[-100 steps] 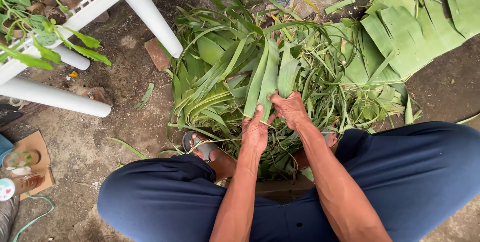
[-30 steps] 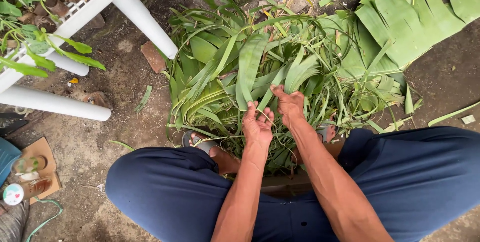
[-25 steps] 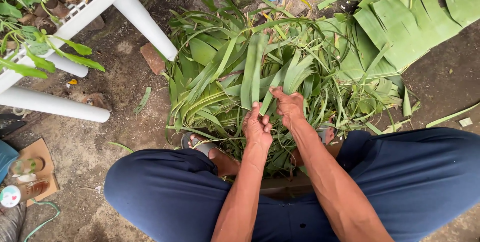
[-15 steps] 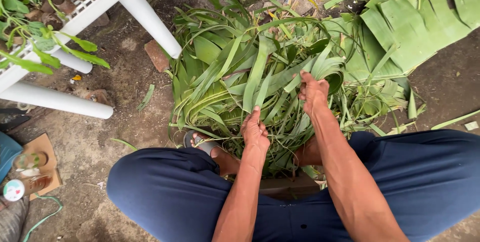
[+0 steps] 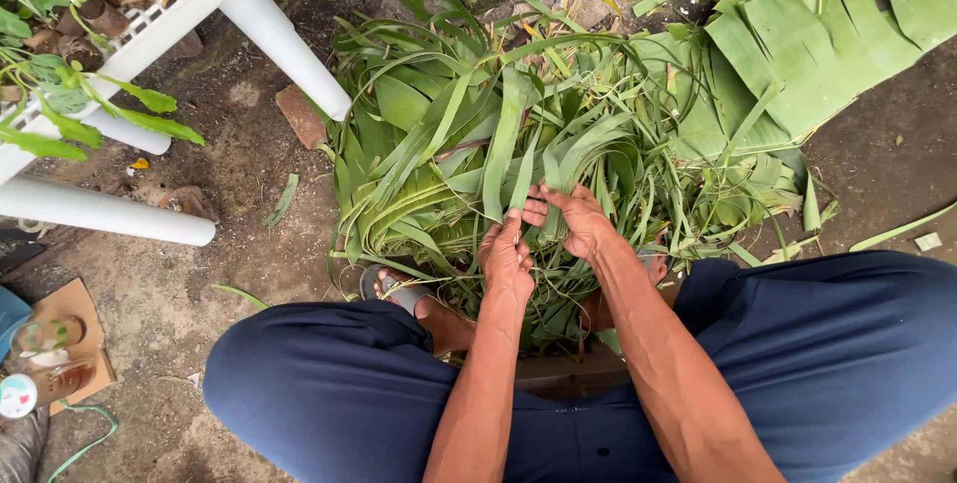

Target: Tearing banana leaves into thin strips by hand and using a small knife to assist.

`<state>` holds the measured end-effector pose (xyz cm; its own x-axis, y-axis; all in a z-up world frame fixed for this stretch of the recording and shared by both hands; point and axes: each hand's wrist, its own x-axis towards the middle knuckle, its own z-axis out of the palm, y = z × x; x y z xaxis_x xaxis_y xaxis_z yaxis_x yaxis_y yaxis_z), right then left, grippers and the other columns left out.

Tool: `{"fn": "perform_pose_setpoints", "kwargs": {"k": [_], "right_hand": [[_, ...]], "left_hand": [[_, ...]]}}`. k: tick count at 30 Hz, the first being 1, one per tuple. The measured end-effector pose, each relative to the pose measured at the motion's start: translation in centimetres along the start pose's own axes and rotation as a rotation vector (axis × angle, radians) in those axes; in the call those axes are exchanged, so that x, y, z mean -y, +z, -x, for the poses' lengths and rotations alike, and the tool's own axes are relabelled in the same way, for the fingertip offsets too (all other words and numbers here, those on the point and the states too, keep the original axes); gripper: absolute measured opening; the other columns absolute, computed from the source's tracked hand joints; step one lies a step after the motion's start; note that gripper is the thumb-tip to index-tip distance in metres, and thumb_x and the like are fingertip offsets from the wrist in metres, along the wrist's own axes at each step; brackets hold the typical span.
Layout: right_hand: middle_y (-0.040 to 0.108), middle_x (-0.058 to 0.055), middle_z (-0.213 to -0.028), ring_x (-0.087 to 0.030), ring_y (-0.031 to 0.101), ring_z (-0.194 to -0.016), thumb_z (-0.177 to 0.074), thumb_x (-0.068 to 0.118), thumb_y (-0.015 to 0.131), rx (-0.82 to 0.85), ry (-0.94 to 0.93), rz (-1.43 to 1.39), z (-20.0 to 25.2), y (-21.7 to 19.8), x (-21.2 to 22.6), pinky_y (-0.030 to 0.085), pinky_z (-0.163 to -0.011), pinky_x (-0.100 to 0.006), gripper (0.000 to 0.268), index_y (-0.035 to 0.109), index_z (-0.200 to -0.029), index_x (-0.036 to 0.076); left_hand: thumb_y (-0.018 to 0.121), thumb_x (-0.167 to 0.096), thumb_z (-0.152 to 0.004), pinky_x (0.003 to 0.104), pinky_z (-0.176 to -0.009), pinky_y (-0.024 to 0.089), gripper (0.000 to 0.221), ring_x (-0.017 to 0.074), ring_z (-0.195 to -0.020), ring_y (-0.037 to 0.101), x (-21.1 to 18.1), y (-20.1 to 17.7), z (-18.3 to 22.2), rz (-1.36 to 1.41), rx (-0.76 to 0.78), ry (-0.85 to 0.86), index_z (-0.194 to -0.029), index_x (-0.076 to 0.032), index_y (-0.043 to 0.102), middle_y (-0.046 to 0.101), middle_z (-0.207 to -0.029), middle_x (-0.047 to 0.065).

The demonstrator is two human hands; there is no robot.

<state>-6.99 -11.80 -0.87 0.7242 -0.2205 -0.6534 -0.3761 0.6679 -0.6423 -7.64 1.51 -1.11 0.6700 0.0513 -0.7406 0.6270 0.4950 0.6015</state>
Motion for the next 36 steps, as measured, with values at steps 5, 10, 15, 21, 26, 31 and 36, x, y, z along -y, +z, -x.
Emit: {"fn": "perform_pose_setpoints", "kwargs": {"k": [5, 10, 15, 21, 26, 31, 36], "right_hand": [[0.068, -0.005, -0.089, -0.004, 0.051, -0.051, -0.095, 0.012, 0.071, -0.019, -0.014, -0.042, 0.2, 0.4, -0.1, 0.046, -0.037, -0.016, 0.022, 0.056, -0.108, 0.003], [0.058, -0.002, -0.064, -0.002, 0.038, -0.040, -0.080, 0.015, 0.090, -0.188, -0.063, 0.060, -0.5, 1.1, -2.1, 0.032, -0.030, -0.016, 0.030, 0.067, -0.076, -0.002], [0.059, -0.001, -0.061, -0.002, 0.038, -0.036, -0.081, 0.017, 0.091, -0.268, -0.069, 0.126, 1.3, 3.2, 0.5, 0.034, -0.029, -0.019, 0.036, 0.066, -0.090, -0.008], [0.070, -0.007, -0.085, -0.004, 0.045, -0.046, -0.087, 0.014, 0.082, -0.366, -0.196, -0.051, 0.2, 0.7, 5.1, 0.040, -0.036, -0.018, 0.041, 0.058, -0.116, -0.003], [0.071, -0.005, -0.078, -0.005, 0.049, -0.048, -0.092, 0.017, 0.069, -0.251, -0.181, -0.048, 1.2, -1.9, 5.4, 0.040, -0.037, -0.020, 0.016, 0.065, -0.103, 0.006], [0.061, -0.003, -0.075, -0.015, 0.065, -0.067, -0.093, 0.008, 0.058, -0.113, -0.051, -0.178, 0.5, -2.3, 2.5, 0.057, -0.055, -0.024, 0.011, 0.057, -0.104, 0.005], [0.070, -0.013, -0.086, -0.012, 0.063, -0.057, -0.093, 0.005, 0.064, -0.014, -0.011, -0.066, 2.2, -0.1, 2.6, 0.056, -0.044, -0.023, 0.014, 0.058, -0.103, -0.003]], "left_hand": [[0.085, -0.026, -0.087, 0.021, -0.034, 0.021, 0.031, 0.0052, -0.034, 0.035, 0.5, -0.6, -0.6, -0.004, 0.013, -0.003, -0.076, -0.015, 0.058, 0.041, -0.061, -0.005], [0.084, -0.031, -0.088, 0.020, -0.032, 0.024, 0.034, 0.0045, -0.034, 0.037, 0.1, -0.3, 0.2, -0.129, 0.040, 0.018, -0.075, -0.016, 0.056, 0.041, -0.057, -0.005], [0.067, -0.049, -0.099, 0.021, -0.030, 0.026, 0.042, 0.0054, -0.032, 0.038, -1.6, 0.7, 1.6, -0.144, -0.026, 0.058, -0.078, -0.014, 0.057, 0.044, -0.053, -0.004], [0.064, -0.035, -0.103, 0.019, -0.029, 0.030, 0.025, 0.0052, -0.032, 0.040, -0.7, -1.1, 1.0, -0.149, -0.038, 0.087, -0.088, -0.015, 0.063, 0.045, -0.051, -0.006], [0.060, -0.033, -0.104, 0.019, -0.032, 0.025, 0.022, 0.0065, -0.034, 0.032, -1.3, 0.0, 1.2, -0.090, 0.050, 0.067, -0.092, -0.015, 0.060, 0.035, -0.051, -0.006], [0.067, -0.039, -0.101, 0.021, -0.045, 0.042, 0.029, 0.0143, -0.048, 0.062, 0.2, -0.3, 0.3, 0.050, 0.132, 0.010, -0.085, -0.017, 0.061, 0.057, -0.056, 0.000], [0.066, -0.038, -0.102, 0.025, -0.057, 0.055, 0.024, 0.0169, -0.074, 0.072, 1.1, -0.8, -1.1, 0.037, 0.142, 0.009, -0.101, -0.015, 0.064, 0.068, -0.080, 0.002]]}}
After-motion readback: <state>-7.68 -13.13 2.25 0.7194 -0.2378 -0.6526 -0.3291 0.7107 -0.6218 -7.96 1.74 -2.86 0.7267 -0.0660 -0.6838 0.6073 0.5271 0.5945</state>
